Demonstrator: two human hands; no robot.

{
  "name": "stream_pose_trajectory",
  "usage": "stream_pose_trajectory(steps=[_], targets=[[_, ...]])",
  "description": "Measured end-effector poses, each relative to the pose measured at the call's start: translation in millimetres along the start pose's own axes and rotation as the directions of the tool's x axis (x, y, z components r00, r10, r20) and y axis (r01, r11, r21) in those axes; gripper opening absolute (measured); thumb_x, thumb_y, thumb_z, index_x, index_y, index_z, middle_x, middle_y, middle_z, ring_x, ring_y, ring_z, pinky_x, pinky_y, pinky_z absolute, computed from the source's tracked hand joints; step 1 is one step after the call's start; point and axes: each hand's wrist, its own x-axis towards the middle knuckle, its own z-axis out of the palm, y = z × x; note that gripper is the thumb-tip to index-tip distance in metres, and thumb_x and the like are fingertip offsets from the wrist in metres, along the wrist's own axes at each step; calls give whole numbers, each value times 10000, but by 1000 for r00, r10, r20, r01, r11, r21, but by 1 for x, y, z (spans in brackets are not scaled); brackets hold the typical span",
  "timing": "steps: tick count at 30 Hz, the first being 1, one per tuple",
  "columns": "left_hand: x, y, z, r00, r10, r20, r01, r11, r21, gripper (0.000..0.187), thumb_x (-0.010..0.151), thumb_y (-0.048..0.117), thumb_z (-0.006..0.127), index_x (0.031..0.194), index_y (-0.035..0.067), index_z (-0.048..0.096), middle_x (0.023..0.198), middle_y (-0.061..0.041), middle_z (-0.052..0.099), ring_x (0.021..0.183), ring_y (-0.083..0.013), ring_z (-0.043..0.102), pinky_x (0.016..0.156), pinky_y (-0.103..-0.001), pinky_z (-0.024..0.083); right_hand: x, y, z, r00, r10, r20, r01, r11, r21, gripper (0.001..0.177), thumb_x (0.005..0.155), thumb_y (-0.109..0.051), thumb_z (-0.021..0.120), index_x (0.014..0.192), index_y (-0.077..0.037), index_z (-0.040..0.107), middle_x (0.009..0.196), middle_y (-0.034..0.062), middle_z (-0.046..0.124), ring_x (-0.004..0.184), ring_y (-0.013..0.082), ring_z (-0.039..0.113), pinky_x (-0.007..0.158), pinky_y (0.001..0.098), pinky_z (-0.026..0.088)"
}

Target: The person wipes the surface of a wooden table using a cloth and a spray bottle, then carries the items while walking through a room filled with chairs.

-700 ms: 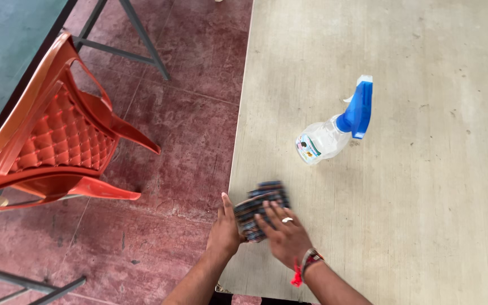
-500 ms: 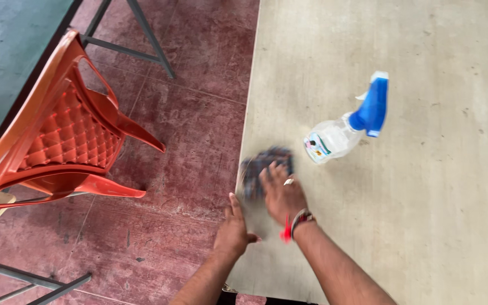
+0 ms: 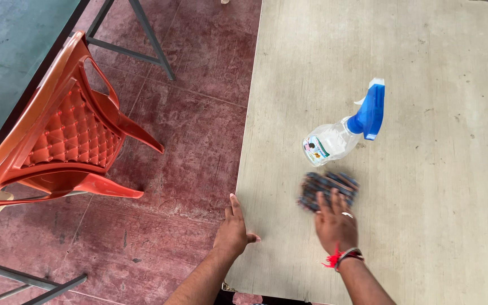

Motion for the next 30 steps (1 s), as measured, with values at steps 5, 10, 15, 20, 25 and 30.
stream_pose_trajectory(steps=[5, 10, 15, 20, 25, 30], targets=[[-8, 3, -9, 999, 37, -26, -36, 999, 31, 1431, 742, 419, 918, 1575, 11, -172, 1579, -229, 276, 1422, -386, 408, 1169, -430, 433, -15, -11, -8, 994, -6, 112, 9, 1000, -30, 585, 909, -352, 576, 1475, -224, 506, 1586, 157, 398, 1445, 320, 414, 1136, 478, 380], [-16, 19, 2, 857, 476, -199, -375, 840, 393, 1241, 724, 421, 884, 1554, 46, 42, 1656, -220, 126, 1542, -401, 186, 1206, -511, 213, -20, -6, -45, 949, -119, 293, 92, 990, 105, 741, 813, -382, 683, 1507, -199, 500, 1643, 144, 344, 1486, 323, 320, 1106, 490, 336], [0, 53, 60, 473, 872, -126, -607, 426, 671, 731, 922, 223, 667, 1580, 101, 374, 1676, -112, 271, 1558, -249, 236, 1236, -458, 247, -29, 9, -49, 969, -99, 225, 75, 991, 113, 661, 815, -333, 727, 1434, -171, 559, 1579, 134, 424, 1425, 298, 364, 1106, 451, 381], [10, 89, 82, 657, 746, -111, -571, 587, 574, 666, 979, 321, 520, 1543, 9, 354, 1672, -160, 225, 1550, -271, 194, 1253, -461, 189, -29, 33, -42, 977, -134, 163, 132, 991, 24, 352, 934, -229, 639, 1285, -206, 624, 1502, 34, 543, 1420, 205, 469, 1125, 395, 434], [20, 93, 87, 719, 676, -160, -520, 676, 521, 728, 981, 394, 468, 1576, 25, 267, 1694, -129, 138, 1549, -249, 144, 1233, -434, 151, -18, 41, -38, 901, -427, 78, 430, 903, -22, 590, 859, -82, 536, 1442, -173, 563, 1571, 50, 487, 1459, 184, 430, 1175, 392, 325], [22, 89, 87, 746, 635, -199, -443, 698, 563, 721, 998, 415, 408, 1595, 51, 232, 1701, -103, 125, 1558, -230, 122, 1242, -419, 101, -9, 25, -36, 852, -422, 309, 434, 900, 32, 556, 917, -192, 502, 1472, -162, 475, 1624, 34, 332, 1487, 195, 291, 1189, 507, 193]])
